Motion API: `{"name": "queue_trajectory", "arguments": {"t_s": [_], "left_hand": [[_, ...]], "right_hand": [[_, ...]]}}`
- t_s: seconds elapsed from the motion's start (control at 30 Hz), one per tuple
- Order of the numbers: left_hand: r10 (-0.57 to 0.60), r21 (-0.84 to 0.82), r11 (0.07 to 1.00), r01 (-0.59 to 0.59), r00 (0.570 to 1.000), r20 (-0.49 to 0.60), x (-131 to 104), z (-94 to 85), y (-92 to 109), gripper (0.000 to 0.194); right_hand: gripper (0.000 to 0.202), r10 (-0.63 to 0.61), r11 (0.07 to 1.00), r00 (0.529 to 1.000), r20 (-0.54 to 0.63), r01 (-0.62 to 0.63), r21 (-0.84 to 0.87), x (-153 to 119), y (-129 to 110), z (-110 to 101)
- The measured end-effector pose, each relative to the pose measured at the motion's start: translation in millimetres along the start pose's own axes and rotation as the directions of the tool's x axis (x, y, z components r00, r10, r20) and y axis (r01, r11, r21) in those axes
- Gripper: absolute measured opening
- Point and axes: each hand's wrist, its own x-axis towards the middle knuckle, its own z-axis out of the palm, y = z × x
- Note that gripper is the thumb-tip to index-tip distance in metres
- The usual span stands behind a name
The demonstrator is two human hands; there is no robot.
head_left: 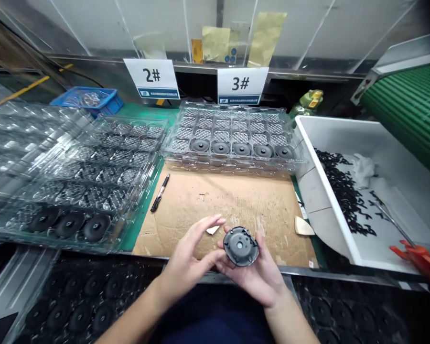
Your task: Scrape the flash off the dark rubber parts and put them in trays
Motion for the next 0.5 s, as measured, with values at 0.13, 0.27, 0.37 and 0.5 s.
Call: {"name": "queue_trajectory", "arguments": {"t_s": [0.13, 0.27, 0.37, 0.5], "left_hand": [[0.033, -0.094, 0.995, -0.022, 0.993, 0.113, -6, 2.2, 7, 0.075], [0.046, -0.134, 0.991, -0.017, 0.974, 0.220, -4, -5.4, 8, 0.078], [0.050, -0.169, 0.986, -0.002, 0.958, 0.282, -4, -12.3, 10, 0.083], [0.063, -0.225, 0.974, 0.015, 0.939, 0.339, -5, -16.8, 11, 0.091]], "right_hand": [[0.063, 0.060, 0.994, 0.997, 0.052, -0.055, -0.100, 3, 8, 1], [0.065, 0.111, 0.976, 0.989, 0.094, -0.091, -0.197, 3, 11, 3], [0.065, 0.148, 0.960, 0.987, 0.070, -0.126, -0.249, 3, 16, 7], [0.053, 0.081, 0.940, 0.996, -0.046, -0.092, -0.329, 3, 21, 11]]}}
